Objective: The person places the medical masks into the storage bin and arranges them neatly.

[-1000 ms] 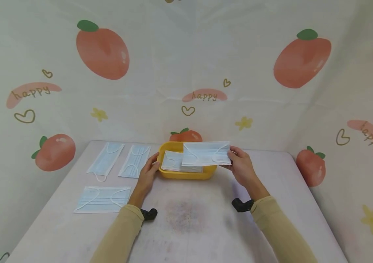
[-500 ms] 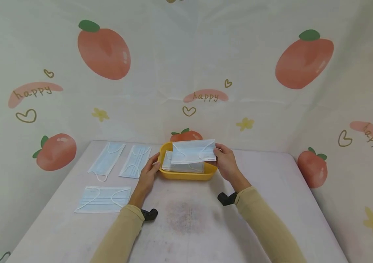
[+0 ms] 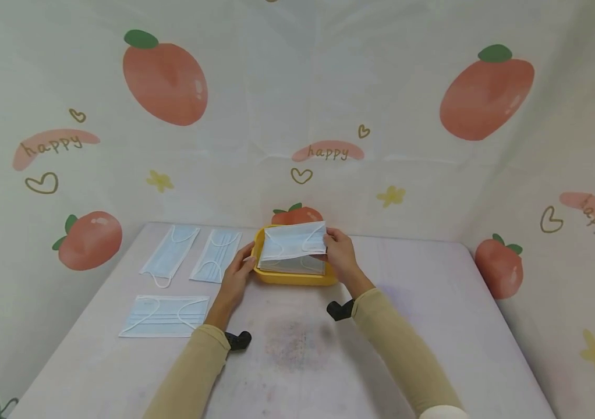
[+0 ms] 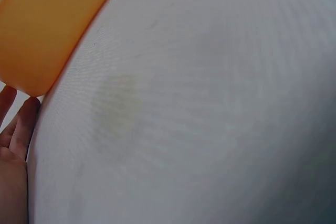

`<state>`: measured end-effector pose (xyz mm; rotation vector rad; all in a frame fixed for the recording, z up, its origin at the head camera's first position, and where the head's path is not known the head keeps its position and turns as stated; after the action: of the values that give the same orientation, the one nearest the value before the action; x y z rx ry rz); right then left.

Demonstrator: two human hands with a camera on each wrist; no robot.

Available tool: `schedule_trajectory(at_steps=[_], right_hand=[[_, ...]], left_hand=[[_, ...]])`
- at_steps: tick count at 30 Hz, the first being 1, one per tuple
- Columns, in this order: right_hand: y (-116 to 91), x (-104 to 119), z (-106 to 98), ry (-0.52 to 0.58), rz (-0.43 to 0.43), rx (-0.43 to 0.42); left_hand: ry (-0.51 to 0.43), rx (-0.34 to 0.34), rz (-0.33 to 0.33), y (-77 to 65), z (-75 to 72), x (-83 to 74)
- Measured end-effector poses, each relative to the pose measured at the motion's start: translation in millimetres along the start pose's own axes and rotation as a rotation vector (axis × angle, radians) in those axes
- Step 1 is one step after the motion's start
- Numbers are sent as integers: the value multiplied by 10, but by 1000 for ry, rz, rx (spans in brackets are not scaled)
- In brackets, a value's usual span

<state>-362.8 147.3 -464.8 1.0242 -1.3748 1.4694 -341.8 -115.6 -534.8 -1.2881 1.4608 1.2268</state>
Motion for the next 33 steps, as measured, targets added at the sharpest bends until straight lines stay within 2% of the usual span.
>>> schedule_trajectory(at_steps=[3,9,18,23,28,33], right_hand=[[29,-31,54,7,-13,12],[60,-78,132,23,-30,26],[87,-140,187,30,4,3],[82,-144,221,3,10,15],[77,-144,237,-104,14,19],[71,-157,260,-364,28,53]], left_hand=[[6,2,15,4,-4,-4],[10,0,2,3,-11,21],[24,8,-31,-7,4,22],[24,4,-26,7,4,5],[26,7,-27,15,3,22],[25,5,-33,-3,4,32]])
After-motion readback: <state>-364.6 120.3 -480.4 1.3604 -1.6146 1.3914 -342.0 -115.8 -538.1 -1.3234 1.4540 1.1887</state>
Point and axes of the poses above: each hand's wrist, its own y-axis towards the middle knuckle, its own z-axis out of the palm, x = y × z, the point moved 8 cm from there along y, towards the middle knuckle, and after that the axes turned 4 degrees about z, right-handed, at the moved point
